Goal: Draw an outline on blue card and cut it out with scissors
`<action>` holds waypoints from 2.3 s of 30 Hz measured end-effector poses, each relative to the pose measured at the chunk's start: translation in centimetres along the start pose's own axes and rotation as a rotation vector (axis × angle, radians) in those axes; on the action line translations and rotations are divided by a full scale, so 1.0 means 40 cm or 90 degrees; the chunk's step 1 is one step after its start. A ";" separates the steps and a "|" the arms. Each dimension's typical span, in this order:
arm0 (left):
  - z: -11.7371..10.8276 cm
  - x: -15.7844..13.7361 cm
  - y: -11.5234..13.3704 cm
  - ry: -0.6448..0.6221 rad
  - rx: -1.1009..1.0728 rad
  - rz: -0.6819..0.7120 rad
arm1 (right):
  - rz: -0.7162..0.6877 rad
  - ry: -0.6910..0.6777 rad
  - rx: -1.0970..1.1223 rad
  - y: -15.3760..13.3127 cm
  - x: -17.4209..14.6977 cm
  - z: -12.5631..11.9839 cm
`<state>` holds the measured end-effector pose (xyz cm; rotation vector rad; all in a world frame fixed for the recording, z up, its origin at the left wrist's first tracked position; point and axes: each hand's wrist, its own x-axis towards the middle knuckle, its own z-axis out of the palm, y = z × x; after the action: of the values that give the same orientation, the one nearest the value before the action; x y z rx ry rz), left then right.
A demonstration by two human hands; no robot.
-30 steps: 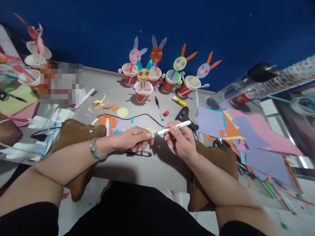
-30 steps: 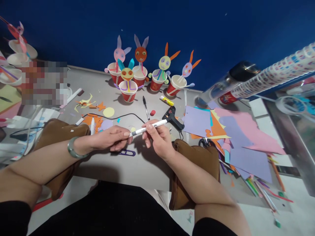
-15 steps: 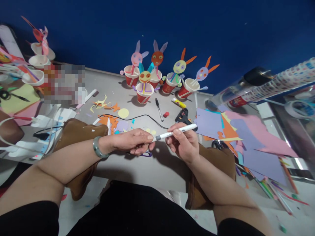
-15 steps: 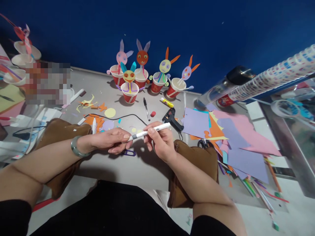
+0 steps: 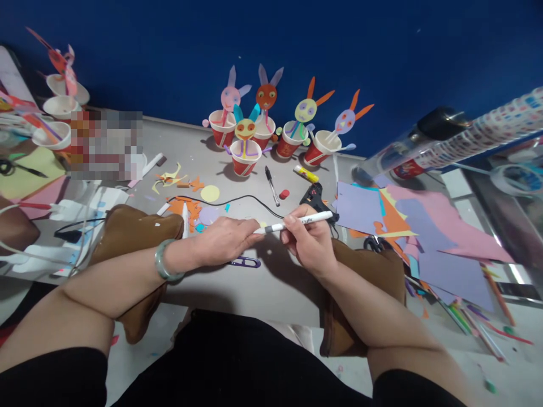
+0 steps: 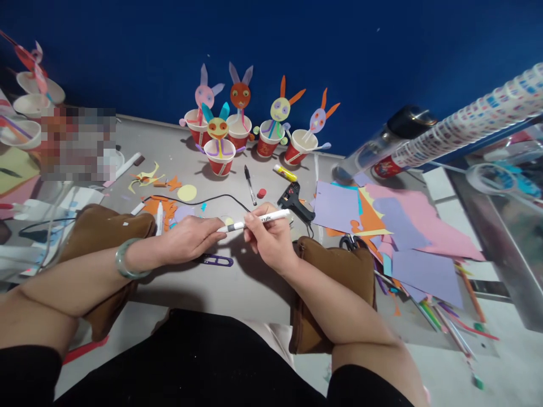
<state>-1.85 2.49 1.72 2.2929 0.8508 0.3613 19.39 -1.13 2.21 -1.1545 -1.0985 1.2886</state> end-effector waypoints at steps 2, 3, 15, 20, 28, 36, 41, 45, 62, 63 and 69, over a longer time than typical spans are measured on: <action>-0.010 -0.007 0.000 -0.013 -0.086 -0.008 | -0.039 0.068 0.019 -0.030 0.020 -0.039; -0.013 -0.010 -0.001 -0.014 -0.140 -0.022 | -0.073 0.117 0.045 -0.049 0.034 -0.063; 0.005 0.011 -0.029 0.024 -0.134 -0.051 | -0.020 0.132 0.166 -0.054 0.090 -0.119; 0.013 0.009 -0.047 -0.010 0.037 -0.035 | -0.014 0.152 0.181 -0.050 0.096 -0.126; 0.014 0.015 -0.056 -0.032 0.242 -0.055 | -0.024 0.182 0.189 -0.034 0.093 -0.110; -0.002 0.020 -0.042 -0.051 0.439 -0.104 | -0.053 0.176 0.115 -0.006 0.090 -0.106; 0.013 0.010 -0.039 -0.018 0.406 0.009 | -0.058 0.093 -0.005 0.015 0.073 -0.092; 0.041 -0.001 -0.033 -0.040 0.396 0.110 | -0.064 -0.013 -0.163 0.023 0.050 -0.072; 0.067 -0.016 -0.022 -0.098 0.457 0.118 | -0.212 -0.115 -0.474 0.093 0.034 -0.038; 0.066 -0.016 -0.021 -0.103 0.455 0.116 | -0.213 -0.120 -0.477 0.094 0.035 -0.038; 0.067 -0.016 -0.019 -0.104 0.449 0.112 | -0.189 -0.093 -0.483 0.094 0.035 -0.036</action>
<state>-1.47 1.21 -0.80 3.0070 0.7725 -0.0788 20.40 0.10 -1.76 -1.3722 -1.8814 0.7347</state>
